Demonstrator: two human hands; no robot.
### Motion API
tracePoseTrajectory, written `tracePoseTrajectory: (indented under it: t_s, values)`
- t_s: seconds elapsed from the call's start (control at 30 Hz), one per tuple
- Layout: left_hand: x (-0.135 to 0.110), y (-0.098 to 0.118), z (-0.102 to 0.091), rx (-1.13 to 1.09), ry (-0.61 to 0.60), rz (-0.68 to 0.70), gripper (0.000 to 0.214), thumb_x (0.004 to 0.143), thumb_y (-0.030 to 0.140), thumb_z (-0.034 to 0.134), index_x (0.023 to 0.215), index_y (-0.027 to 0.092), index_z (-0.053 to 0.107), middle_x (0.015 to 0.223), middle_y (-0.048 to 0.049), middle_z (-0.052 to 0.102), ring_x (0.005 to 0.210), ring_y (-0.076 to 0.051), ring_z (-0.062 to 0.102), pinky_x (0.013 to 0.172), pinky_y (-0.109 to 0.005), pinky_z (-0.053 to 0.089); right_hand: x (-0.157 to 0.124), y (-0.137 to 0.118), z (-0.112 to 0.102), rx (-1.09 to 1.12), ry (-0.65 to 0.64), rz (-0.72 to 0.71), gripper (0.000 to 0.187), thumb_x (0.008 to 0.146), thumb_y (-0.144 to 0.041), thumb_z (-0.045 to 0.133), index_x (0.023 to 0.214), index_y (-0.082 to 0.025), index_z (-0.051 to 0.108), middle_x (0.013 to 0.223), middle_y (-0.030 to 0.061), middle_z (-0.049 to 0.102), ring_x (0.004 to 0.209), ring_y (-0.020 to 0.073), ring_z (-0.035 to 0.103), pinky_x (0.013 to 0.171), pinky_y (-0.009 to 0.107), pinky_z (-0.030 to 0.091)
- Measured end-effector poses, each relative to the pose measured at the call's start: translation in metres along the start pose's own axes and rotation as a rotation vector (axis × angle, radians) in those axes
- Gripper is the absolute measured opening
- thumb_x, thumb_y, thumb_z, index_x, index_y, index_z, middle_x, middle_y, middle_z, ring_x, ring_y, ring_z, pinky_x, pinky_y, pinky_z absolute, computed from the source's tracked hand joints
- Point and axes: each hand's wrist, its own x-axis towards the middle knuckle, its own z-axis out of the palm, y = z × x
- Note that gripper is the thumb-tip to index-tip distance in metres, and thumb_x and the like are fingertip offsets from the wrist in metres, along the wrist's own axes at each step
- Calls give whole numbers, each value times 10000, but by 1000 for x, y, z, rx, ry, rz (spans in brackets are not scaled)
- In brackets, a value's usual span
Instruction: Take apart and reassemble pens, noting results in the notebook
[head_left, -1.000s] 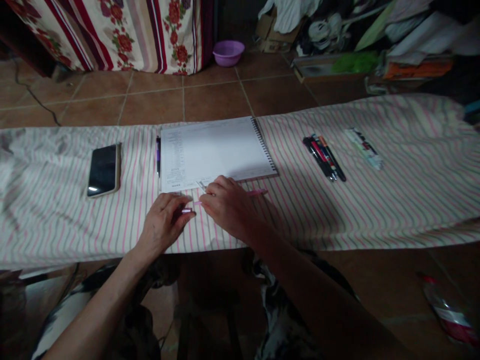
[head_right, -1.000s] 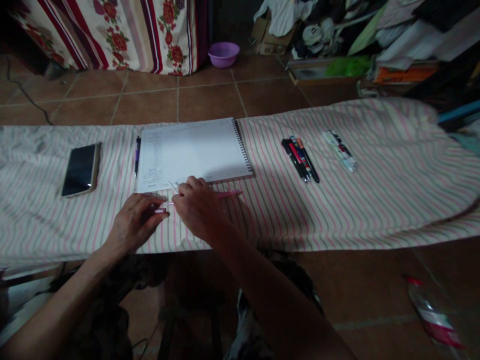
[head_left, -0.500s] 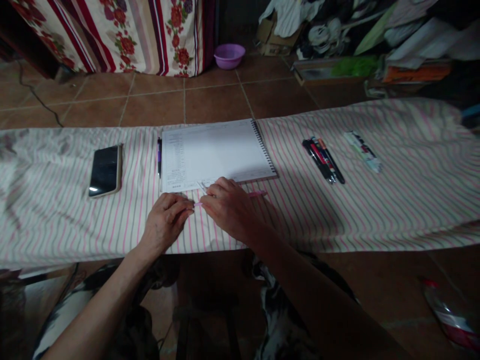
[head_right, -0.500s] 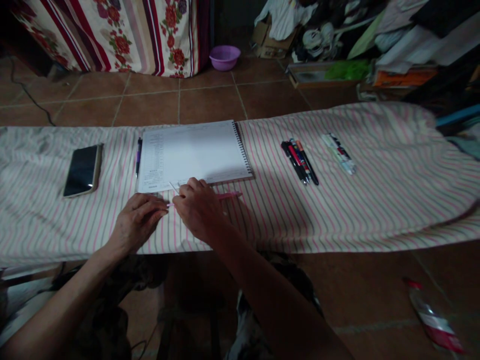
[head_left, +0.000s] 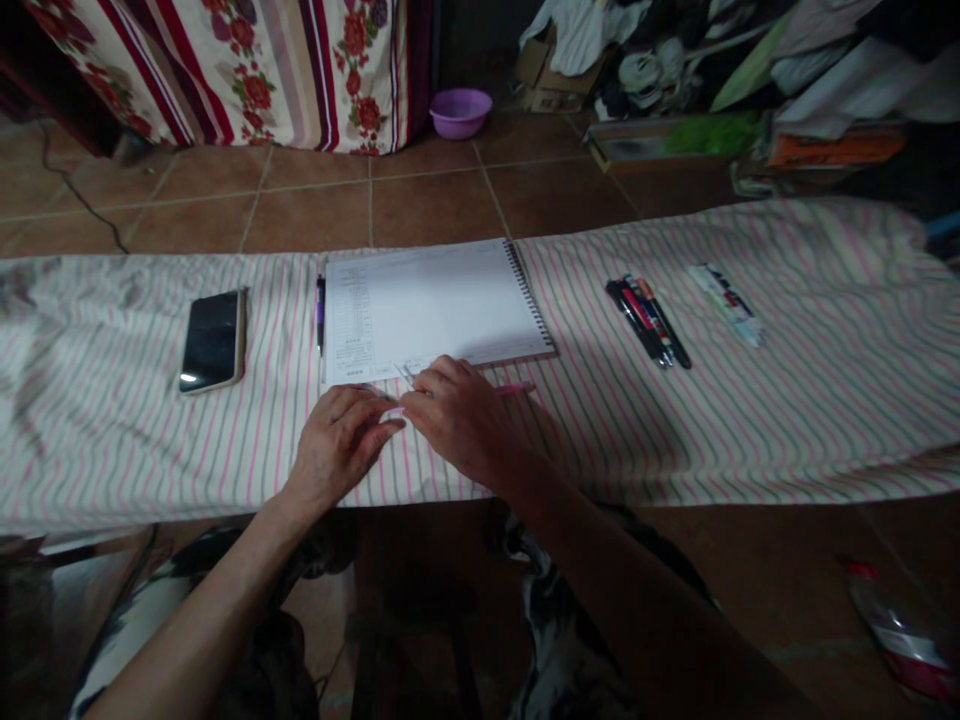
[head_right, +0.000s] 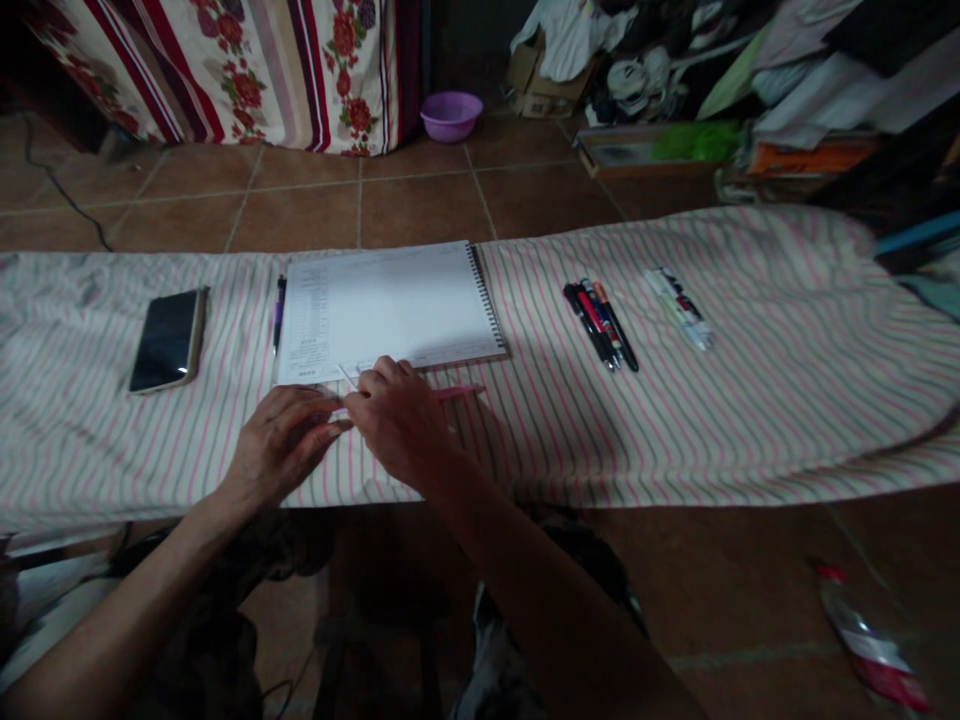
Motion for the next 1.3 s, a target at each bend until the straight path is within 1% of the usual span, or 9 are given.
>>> tracePoseTrajectory:
  t_s: [0.2, 0.3, 0.5, 0.67, 0.77, 0.93, 1.03, 1.13, 1.3]
  values:
    - [5, 6, 5, 87, -10, -52, 144, 815, 312, 578, 905, 203, 606, 811, -38, 664, 849, -210, 576, 771, -372, 437, 0, 0, -1, 35, -24, -27, 160, 867, -179, 500, 770, -161, 627, 785, 63, 611, 823, 194, 441, 703, 320, 303]
    - [5, 6, 6, 77, -12, -91, 130, 829, 309, 556, 878, 203, 615, 803, -35, 667, 819, -205, 580, 755, -368, 435, 0, 1, -1, 48, -20, -21, 156, 867, -186, 505, 772, -165, 627, 766, 53, 610, 806, 190, 446, 702, 315, 305]
    - [5, 7, 6, 42, 39, -111, 112, 813, 286, 578, 861, 193, 614, 797, -34, 650, 798, -187, 573, 740, -360, 448, 0, 2, 2, 113, -34, -21, 138, 869, -188, 507, 799, -158, 622, 788, 48, 615, 824, 183, 458, 740, 305, 323]
    - [6, 9, 6, 45, 34, -138, 100, 814, 268, 568, 864, 195, 614, 798, -31, 638, 801, -181, 572, 730, -359, 459, 0, 1, 6, 178, 0, 25, 145, 875, -172, 491, 906, -156, 631, 830, 54, 627, 845, 184, 467, 742, 297, 334]
    - [7, 10, 6, 44, 38, -140, 96, 816, 252, 558, 874, 195, 609, 814, -34, 643, 804, -184, 578, 734, -365, 463, 1, 1, 7, 184, 14, 38, 165, 872, -174, 495, 970, -165, 627, 846, 50, 636, 854, 190, 474, 750, 295, 336]
    - [5, 9, 7, 32, 19, -110, 143, 823, 245, 545, 937, 188, 611, 840, -46, 653, 819, -189, 574, 741, -374, 462, 2, 1, 7, 187, 8, 42, 178, 882, -169, 473, 990, -165, 614, 869, 52, 644, 853, 188, 478, 753, 293, 332]
    - [4, 6, 8, 31, 29, -87, 166, 829, 247, 547, 969, 186, 612, 845, -51, 660, 842, -193, 574, 753, -380, 460, 3, 1, 7, 187, -2, 40, 179, 890, -172, 457, 995, -161, 602, 871, 58, 642, 851, 187, 477, 757, 301, 326]
    - [4, 4, 10, 26, 40, -63, 164, 828, 261, 561, 962, 188, 623, 820, -44, 666, 843, -191, 576, 754, -374, 457, 2, 1, 8, 171, -5, 35, 163, 886, -175, 465, 978, -158, 599, 870, 63, 639, 847, 189, 473, 756, 308, 324]
    - [4, 3, 10, 33, 43, -77, 167, 835, 294, 553, 940, 198, 641, 787, -36, 664, 808, -185, 573, 731, -369, 456, 1, 0, 7, 174, 9, 24, 162, 887, -179, 462, 989, -159, 586, 876, 62, 638, 854, 192, 471, 756, 308, 330]
